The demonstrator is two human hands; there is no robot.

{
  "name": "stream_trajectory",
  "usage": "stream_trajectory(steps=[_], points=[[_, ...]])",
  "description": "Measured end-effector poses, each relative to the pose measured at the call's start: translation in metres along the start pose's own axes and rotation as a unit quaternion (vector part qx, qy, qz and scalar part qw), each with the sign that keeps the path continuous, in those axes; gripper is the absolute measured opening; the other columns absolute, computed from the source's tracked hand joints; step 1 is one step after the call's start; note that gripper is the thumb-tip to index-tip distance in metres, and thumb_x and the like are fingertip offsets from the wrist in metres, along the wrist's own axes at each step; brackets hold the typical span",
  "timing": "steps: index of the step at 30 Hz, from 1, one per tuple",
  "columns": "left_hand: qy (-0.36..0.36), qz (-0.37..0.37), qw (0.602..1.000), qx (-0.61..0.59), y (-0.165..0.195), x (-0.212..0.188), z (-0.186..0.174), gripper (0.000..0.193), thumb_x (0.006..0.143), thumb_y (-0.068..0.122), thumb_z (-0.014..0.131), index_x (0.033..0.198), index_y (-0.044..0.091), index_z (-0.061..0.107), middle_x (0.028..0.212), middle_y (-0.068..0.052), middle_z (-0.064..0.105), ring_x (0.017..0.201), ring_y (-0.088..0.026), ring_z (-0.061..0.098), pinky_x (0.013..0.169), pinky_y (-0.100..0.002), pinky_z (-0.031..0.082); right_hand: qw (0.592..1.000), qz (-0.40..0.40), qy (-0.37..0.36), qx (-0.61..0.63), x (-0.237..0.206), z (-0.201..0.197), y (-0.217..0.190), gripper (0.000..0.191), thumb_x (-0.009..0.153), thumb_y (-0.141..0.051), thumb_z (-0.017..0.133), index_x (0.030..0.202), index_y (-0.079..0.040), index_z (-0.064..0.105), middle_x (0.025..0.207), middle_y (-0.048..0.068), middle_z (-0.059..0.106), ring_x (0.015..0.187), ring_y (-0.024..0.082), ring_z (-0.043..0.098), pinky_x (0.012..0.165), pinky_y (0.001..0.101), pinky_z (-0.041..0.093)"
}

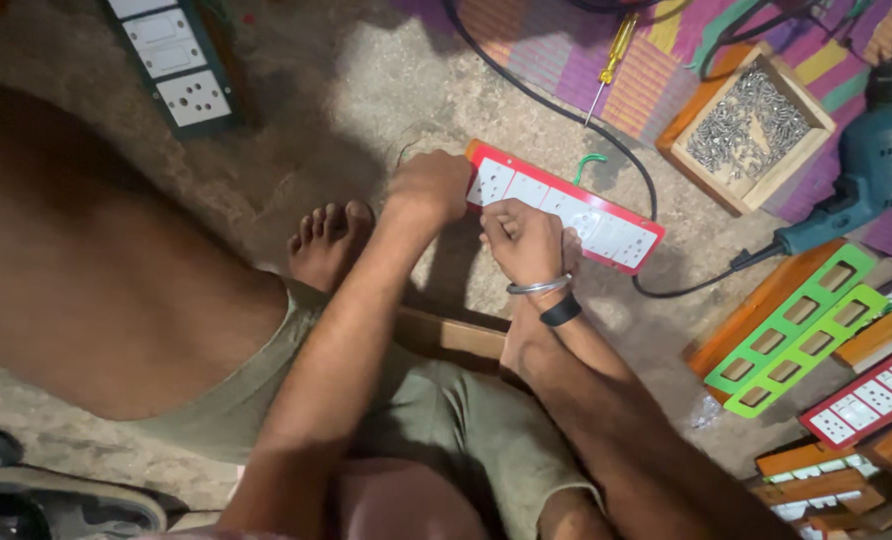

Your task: The person assembles multiple power strips by hand, inserting white socket modules into colored plastic frames and securing them. The person handles red, purple, and blue frames, repeatedly picking up units, inserting components, and placing them aside.

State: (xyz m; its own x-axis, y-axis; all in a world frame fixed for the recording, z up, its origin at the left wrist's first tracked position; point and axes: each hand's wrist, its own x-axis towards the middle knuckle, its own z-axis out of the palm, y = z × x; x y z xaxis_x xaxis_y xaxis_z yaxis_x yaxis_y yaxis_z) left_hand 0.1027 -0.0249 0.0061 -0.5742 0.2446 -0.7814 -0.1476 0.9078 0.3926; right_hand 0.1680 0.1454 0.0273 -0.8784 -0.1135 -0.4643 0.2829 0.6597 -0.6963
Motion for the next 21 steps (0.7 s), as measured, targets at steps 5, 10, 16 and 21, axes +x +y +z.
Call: stream_trajectory(steps=[5,10,16,21], points=[[-0.007,0.000,1.000,0.011,0.002,-0.002,-0.002,0.029,0.085,0.021,0.074,0.112,0.010,0.075,0.115,-0.020,0.072,0.108,-0.037,0.070,0.090,-0.047,0.058,0.997,0.015,0.048,-0.062,0.000,-0.001,-0.011,0.013,0.086,-0.019,0.079,0.082,-0.007,0.076,0.074,0.008,0.077,0.067,0.017,0.077,0.063,0.0302,0.059],[0.007,-0.003,1.000,0.007,0.002,0.002,0.005,0.027,0.086,0.018,0.074,0.111,0.010,0.076,0.115,-0.019,0.073,0.108,-0.037,0.071,0.089,-0.047,0.059,0.994,0.042,0.047,-0.094,0.007,0.000,-0.005,0.013,0.082,-0.020,0.080,0.078,-0.009,0.076,0.074,0.008,0.077,0.068,0.018,0.077,0.066,0.0323,0.059],[-0.020,-0.004,1.000,0.003,0.003,0.003,0.004,0.038,0.077,0.027,0.082,0.111,0.011,0.076,0.115,-0.018,0.072,0.109,-0.036,0.070,0.090,-0.046,0.058,0.994,0.014,0.041,-0.105,0.013,0.003,0.003,0.011,0.082,-0.016,0.077,0.077,-0.007,0.075,0.074,0.009,0.077,0.068,0.019,0.076,0.067,0.0325,0.060],[-0.014,0.017,0.999,-0.032,-0.002,-0.005,-0.003,0.039,0.075,0.029,0.082,0.111,0.014,0.079,0.115,-0.018,0.074,0.108,-0.035,0.072,0.093,-0.045,0.058,0.998,0.061,-0.004,0.028,0.007,-0.007,0.003,0.011,0.087,-0.013,0.076,0.082,-0.004,0.074,0.074,0.007,0.076,0.067,0.013,0.075,0.064,0.0280,0.059]])
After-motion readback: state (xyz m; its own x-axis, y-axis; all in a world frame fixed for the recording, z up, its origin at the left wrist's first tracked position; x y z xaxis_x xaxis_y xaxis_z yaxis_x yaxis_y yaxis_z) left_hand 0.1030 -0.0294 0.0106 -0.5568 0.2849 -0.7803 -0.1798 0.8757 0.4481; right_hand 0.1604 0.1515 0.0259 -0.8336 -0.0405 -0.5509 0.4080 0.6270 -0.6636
